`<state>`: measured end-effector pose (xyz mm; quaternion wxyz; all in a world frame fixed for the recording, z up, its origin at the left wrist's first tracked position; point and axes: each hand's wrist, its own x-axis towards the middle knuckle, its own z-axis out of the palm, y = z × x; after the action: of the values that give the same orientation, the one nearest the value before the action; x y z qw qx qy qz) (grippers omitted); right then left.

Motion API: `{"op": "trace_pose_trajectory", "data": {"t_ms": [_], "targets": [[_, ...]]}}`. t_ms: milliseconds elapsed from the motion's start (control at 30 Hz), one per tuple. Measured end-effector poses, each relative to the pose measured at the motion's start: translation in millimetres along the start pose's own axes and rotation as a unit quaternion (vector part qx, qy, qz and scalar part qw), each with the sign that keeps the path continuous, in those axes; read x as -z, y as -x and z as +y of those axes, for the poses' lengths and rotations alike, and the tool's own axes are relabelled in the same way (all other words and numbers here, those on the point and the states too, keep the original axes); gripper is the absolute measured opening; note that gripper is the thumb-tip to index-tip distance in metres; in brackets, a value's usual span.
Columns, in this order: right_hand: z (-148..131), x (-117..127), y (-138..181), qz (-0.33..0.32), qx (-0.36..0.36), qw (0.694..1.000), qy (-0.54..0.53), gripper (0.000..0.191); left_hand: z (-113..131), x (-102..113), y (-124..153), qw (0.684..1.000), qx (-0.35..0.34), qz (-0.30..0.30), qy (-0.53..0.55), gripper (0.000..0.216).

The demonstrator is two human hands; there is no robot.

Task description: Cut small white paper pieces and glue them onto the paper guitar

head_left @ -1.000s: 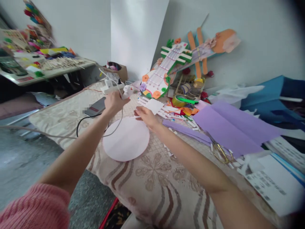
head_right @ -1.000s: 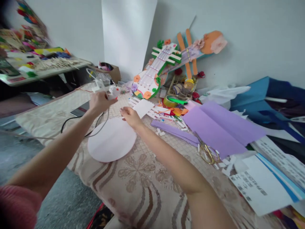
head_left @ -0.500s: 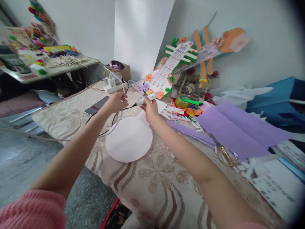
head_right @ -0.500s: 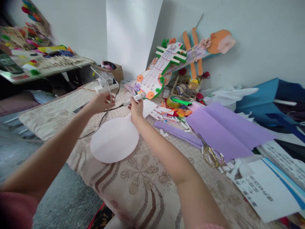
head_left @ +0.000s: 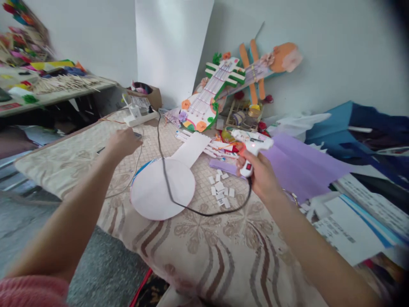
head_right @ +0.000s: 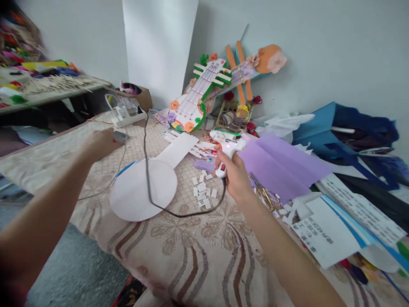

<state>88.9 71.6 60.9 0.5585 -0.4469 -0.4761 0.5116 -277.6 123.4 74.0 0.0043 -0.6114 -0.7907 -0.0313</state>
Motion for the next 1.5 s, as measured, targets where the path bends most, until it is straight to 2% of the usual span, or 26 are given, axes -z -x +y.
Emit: {"op": "trace_pose_trajectory", "data": {"t_ms": [100,167,233,300,367,433,533,667,800,900,1033,1167,1267,1333,1433,1500], "targets": [[0.4,35.4,39.0,-0.018,-0.034,0.996,0.077,0.032,14.7,-7.2,18.8,0.998,-0.037,0.040,0.003,0.051],[5.6,57.2,61.8,0.007,-0.047,0.987,0.151,0.030,27.9,-10.0,34.3,0.993,-0.088,0.075,0.032,0.052],[12.8,75.3,81.4,0.023,-0.052,0.968,0.246,0.033,43.6,-12.7,51.0,0.985,-0.125,0.085,0.077,0.056],[21.1,87.6,96.9,0.049,-0.038,0.930,0.361,0.036,60.0,-16.4,67.9,0.977,-0.155,0.071,0.128,0.055],[29.9,94.1,107.1,0.073,-0.020,0.886,0.458,0.038,74.5,-21.8,83.1,0.963,-0.198,0.047,0.174,0.052],[38.5,96.5,111.6,0.079,-0.010,0.861,0.502,0.035,83.8,-28.7,94.1,0.951,-0.237,0.018,0.195,0.047],[48.5,97.0,111.7,0.069,-0.002,0.856,0.512,0.033,83.9,-39.8,99.9,0.947,-0.259,-0.004,0.191,0.044],[55.2,98.0,111.4,0.047,0.002,0.847,0.530,0.028,63.1,-53.7,96.4,0.964,-0.230,0.029,0.128,0.046],[58.6,100.7,112.8,0.034,-0.019,0.857,0.514,0.026,40.8,-70.0,97.6,0.982,-0.172,0.039,0.075,0.054],[61.2,102.4,112.0,0.043,-0.029,0.888,0.457,0.027,32.3,-84.9,102.4,0.986,-0.144,0.049,0.070,0.058],[62.2,103.3,113.0,0.073,-0.006,0.929,0.364,0.030,27.6,-100.1,111.1,0.979,-0.165,0.059,0.106,0.057],[63.7,103.3,119.5,0.113,0.023,0.931,0.346,0.028,32.1,-98.3,121.0,0.971,-0.195,0.074,0.116,0.055],[69.0,101.9,125.7,0.122,0.022,0.945,0.304,0.030,55.5,-83.0,127.6,0.959,-0.218,0.123,0.133,0.055],[73.2,100.2,129.7,0.120,0.011,0.953,0.276,0.031,83.2,-70.8,131.1,0.939,-0.270,0.118,0.177,0.054],[77.0,97.4,134.9,0.133,0.000,0.955,0.264,0.034,133.5,-60.1,135.4,0.912,-0.352,0.020,0.211,0.063],[76.5,96.1,137.8,0.144,0.001,0.954,0.262,0.035,164.0,-60.6,137.7,0.901,-0.388,-0.087,0.171,0.089]]}}
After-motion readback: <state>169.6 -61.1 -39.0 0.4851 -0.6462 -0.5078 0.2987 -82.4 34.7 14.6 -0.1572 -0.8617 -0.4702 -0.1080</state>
